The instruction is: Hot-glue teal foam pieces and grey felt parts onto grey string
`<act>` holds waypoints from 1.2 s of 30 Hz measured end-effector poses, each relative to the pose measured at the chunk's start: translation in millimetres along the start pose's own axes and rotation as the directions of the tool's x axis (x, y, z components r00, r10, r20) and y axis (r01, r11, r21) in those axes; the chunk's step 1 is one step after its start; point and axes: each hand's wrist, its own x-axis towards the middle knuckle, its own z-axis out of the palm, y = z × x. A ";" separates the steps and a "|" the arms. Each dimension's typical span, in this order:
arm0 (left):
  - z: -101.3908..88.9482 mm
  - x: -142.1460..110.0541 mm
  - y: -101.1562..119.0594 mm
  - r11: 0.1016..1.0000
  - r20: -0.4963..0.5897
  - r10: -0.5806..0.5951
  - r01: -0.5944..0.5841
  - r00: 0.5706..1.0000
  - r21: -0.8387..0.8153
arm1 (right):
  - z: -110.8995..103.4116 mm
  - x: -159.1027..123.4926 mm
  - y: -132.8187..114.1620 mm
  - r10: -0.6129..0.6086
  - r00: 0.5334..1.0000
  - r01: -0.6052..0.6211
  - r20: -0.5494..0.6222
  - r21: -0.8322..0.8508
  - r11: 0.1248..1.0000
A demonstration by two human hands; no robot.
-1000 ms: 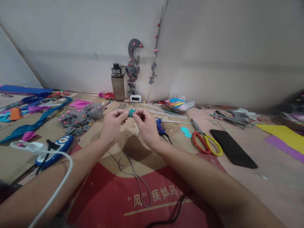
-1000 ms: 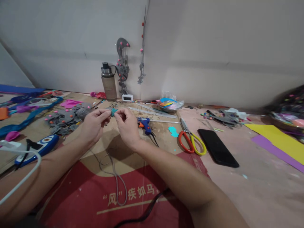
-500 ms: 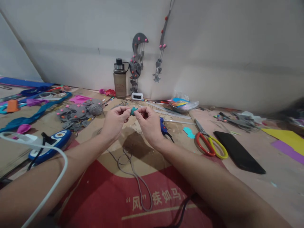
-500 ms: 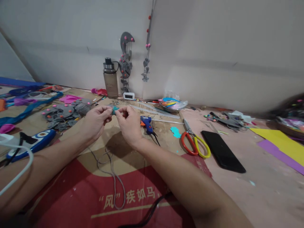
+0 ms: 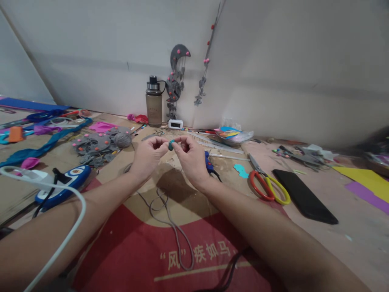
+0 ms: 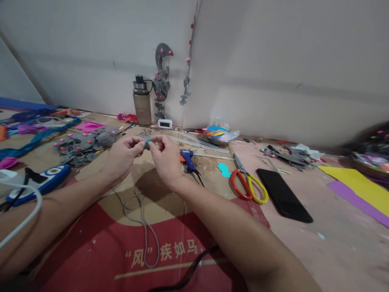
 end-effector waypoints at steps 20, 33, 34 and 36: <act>3.4 -0.6 -3.3 0.962 0.047 -0.153 0.160 0.987 -0.221 | 9.4 -2.9 7.4 0.148 0.988 -0.153 0.039 0.172 0.973; -2.9 2.6 -6.9 0.996 -0.027 -0.019 0.021 0.999 0.085 | -5.4 3.4 7.4 -0.129 0.989 0.140 0.076 -0.169 0.976; -3.0 2.2 -6.1 0.994 -0.023 -0.013 0.015 1.000 0.110 | -6.2 3.6 6.8 -0.143 0.987 0.155 0.077 -0.181 0.971; -2.8 1.3 -3.4 0.986 -0.017 0.001 0.001 1.000 0.166 | -7.1 3.8 6.0 -0.167 0.983 0.180 0.081 -0.198 0.963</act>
